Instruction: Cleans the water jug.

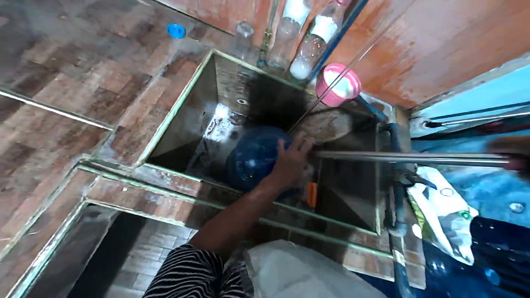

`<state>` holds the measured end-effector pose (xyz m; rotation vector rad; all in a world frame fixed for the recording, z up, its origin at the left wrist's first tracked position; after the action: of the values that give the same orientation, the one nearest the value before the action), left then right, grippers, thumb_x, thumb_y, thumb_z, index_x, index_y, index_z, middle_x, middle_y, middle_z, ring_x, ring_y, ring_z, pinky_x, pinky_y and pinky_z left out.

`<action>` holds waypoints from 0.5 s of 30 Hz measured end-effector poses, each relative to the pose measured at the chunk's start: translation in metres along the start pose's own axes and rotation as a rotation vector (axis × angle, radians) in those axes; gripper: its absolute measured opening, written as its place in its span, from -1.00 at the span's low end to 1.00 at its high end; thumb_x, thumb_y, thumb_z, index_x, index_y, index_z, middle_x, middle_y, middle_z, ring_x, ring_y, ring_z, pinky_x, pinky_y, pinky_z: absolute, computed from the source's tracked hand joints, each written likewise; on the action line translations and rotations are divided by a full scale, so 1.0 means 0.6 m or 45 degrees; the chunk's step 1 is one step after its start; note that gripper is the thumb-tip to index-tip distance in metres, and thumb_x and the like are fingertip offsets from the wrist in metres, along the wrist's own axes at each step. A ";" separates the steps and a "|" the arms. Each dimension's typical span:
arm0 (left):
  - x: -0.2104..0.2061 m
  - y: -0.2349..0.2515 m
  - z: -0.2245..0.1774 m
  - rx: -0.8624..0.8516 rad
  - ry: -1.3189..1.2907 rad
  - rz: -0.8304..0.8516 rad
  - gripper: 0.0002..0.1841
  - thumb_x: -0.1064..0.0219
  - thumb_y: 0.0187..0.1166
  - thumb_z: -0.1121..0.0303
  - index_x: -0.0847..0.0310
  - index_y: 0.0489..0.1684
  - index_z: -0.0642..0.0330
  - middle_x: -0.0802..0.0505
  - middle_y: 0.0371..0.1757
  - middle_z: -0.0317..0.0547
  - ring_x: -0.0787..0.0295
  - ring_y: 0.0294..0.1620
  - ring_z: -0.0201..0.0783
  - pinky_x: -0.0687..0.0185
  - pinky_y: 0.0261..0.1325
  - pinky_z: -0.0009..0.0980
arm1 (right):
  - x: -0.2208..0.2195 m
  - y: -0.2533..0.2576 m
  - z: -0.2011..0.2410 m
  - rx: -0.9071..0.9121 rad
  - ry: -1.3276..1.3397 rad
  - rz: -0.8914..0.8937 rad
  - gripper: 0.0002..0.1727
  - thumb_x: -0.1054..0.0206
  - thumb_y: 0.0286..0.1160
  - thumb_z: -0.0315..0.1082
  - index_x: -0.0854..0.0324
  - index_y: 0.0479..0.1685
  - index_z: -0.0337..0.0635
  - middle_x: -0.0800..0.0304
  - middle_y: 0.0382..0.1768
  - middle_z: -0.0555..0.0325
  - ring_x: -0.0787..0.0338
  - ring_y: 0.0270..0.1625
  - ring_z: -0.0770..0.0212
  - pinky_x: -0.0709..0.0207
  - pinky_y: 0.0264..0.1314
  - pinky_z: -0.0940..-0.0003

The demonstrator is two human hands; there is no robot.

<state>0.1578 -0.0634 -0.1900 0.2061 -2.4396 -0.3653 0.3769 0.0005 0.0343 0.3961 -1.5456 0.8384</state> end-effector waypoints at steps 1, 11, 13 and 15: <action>-0.028 -0.003 -0.015 -0.021 -0.140 0.083 -0.26 -0.58 0.28 0.42 -0.48 0.59 0.30 -0.44 0.69 0.33 -0.51 0.56 0.26 -0.32 0.53 0.27 | -0.028 0.038 0.046 -0.123 -0.264 0.189 -0.98 -0.44 0.42 -0.54 -0.75 -0.32 -0.29 -0.77 -0.47 -0.10 -0.80 -0.34 -0.07 -0.60 -0.29 -0.07; -0.187 -0.126 0.014 1.315 -1.469 0.557 -0.13 0.39 0.84 -0.25 -0.39 0.51 0.47 -0.79 0.23 0.29 -0.80 0.18 0.03 -0.67 0.23 -0.07 | -0.311 0.106 0.088 -0.392 -0.073 0.813 -0.53 -0.27 0.64 -0.37 -0.48 0.52 -0.28 -0.70 0.27 -0.43 -0.66 0.40 -0.44 -0.44 0.42 -0.37; -0.196 -0.108 0.007 1.530 -1.831 0.503 -0.01 0.39 0.68 -0.46 -0.18 0.70 0.34 -0.69 0.42 0.30 -0.73 0.33 0.09 -0.65 0.30 -0.02 | -0.316 0.129 0.104 -0.344 0.073 0.720 -0.54 -0.25 0.69 -0.32 -0.43 0.52 -0.29 -0.73 0.19 -0.39 -0.71 0.32 -0.40 -0.50 0.36 -0.34; -0.174 -0.069 0.009 1.679 -2.029 0.183 -0.23 0.11 0.76 -0.29 -0.12 0.73 0.15 -0.58 0.44 0.22 -0.65 0.28 0.03 -0.63 0.25 -0.13 | -0.304 0.159 0.127 -0.321 0.190 0.639 -0.49 -0.27 0.71 -0.29 -0.35 0.58 -0.23 -0.76 0.12 -0.36 -0.75 0.25 -0.38 -0.53 0.31 -0.32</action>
<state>0.2376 -0.0765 -0.2683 0.3387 -3.6625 1.9280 0.2884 -0.0291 -0.1646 -0.2465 -1.6076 1.0118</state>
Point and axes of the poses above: each hand's wrist, its own y-axis towards the middle knuckle, its own x-axis out of the back of the hand, z = x × y, the point moved 8 cm from there along y, towards the middle knuckle
